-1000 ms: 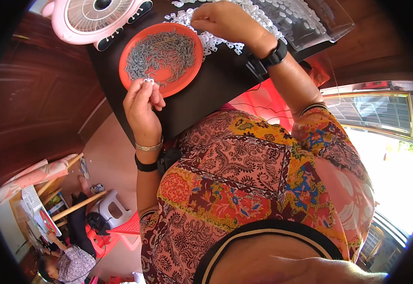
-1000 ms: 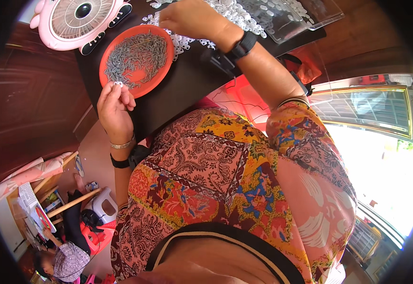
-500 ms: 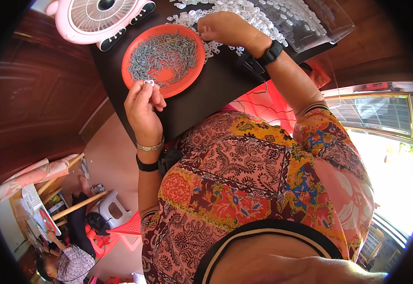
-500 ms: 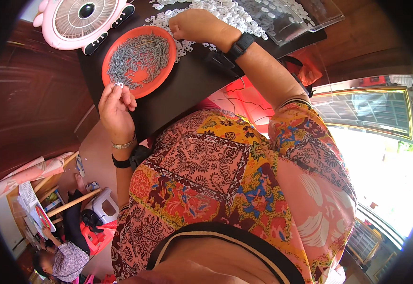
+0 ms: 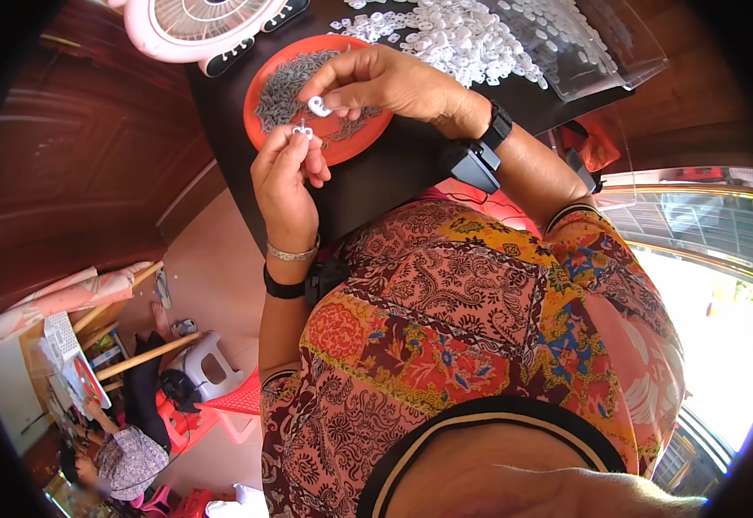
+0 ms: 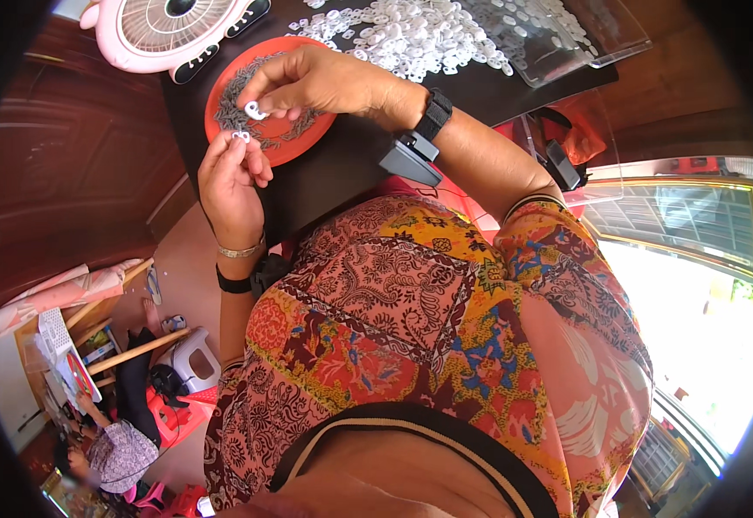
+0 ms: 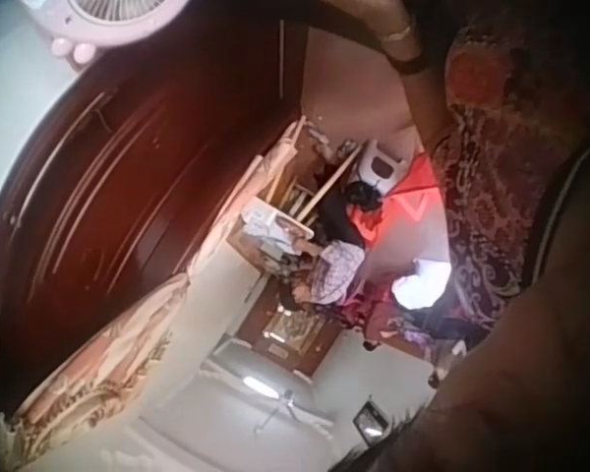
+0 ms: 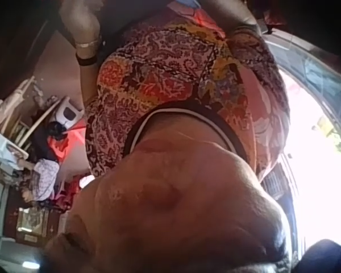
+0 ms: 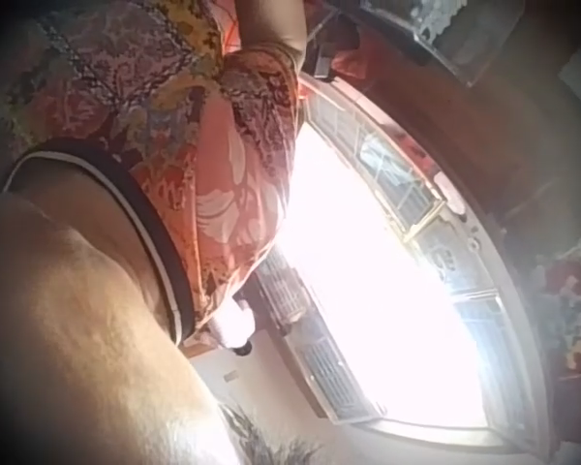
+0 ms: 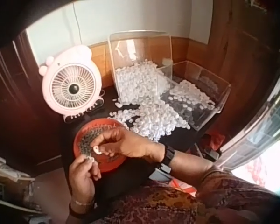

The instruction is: Assembling small plastic parts by manually inserting metal components.

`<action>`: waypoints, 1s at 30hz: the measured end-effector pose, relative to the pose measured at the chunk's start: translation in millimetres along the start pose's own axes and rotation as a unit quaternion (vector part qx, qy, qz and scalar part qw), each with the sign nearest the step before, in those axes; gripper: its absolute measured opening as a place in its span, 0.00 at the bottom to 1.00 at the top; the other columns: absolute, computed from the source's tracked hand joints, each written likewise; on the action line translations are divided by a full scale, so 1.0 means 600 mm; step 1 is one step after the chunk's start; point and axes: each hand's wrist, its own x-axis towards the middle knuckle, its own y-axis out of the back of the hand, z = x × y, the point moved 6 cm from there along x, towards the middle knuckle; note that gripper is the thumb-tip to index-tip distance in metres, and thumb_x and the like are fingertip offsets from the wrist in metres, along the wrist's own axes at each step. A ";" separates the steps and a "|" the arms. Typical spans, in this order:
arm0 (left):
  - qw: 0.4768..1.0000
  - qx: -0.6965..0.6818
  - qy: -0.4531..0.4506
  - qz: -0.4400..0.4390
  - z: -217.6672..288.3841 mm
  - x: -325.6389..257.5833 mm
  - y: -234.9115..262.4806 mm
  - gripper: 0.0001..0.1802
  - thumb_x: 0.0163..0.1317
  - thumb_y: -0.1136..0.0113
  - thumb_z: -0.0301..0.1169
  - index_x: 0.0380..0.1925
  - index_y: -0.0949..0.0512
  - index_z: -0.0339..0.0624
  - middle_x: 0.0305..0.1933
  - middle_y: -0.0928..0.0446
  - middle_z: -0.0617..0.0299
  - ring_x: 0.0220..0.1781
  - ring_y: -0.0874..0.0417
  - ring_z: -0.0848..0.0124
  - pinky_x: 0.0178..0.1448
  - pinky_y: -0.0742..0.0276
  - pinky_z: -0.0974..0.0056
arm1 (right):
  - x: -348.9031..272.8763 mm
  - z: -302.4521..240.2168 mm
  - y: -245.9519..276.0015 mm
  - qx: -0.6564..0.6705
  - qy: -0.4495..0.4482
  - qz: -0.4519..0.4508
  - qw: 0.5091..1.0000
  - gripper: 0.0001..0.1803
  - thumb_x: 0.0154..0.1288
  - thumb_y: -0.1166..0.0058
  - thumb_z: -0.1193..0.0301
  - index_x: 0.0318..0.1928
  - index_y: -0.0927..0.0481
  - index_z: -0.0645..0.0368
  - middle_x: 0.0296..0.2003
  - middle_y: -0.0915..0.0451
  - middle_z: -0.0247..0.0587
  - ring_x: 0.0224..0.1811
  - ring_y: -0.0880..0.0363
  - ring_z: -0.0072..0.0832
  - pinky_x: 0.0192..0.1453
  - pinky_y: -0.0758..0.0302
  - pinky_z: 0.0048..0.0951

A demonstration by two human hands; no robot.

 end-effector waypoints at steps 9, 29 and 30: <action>0.999 -0.033 -0.001 0.006 -0.001 -0.003 0.001 0.12 0.67 0.55 0.32 0.28 0.27 0.37 0.21 0.32 0.66 0.21 0.31 0.77 0.26 0.39 0.74 | 0.015 0.013 -0.025 0.043 0.003 -0.032 0.999 0.10 0.66 0.47 0.73 0.46 0.21 0.59 0.32 0.22 0.26 0.34 0.27 0.12 0.38 0.30 0.15; 0.997 0.040 -0.014 0.063 0.000 -0.003 0.009 0.12 0.61 0.51 0.31 0.22 0.29 0.37 0.16 0.38 0.69 0.17 0.37 0.80 0.21 0.44 0.75 | 0.016 0.019 -0.027 0.086 0.011 0.014 0.996 0.09 0.67 0.47 0.71 0.45 0.21 0.61 0.26 0.26 0.25 0.28 0.32 0.11 0.32 0.33 0.14; 0.997 0.041 -0.014 0.062 0.000 -0.003 0.008 0.12 0.61 0.51 0.31 0.22 0.29 0.37 0.16 0.38 0.69 0.17 0.37 0.80 0.21 0.44 0.75 | 0.016 0.017 -0.028 0.082 0.013 0.018 0.996 0.09 0.67 0.46 0.71 0.44 0.21 0.61 0.27 0.25 0.26 0.27 0.32 0.11 0.32 0.33 0.14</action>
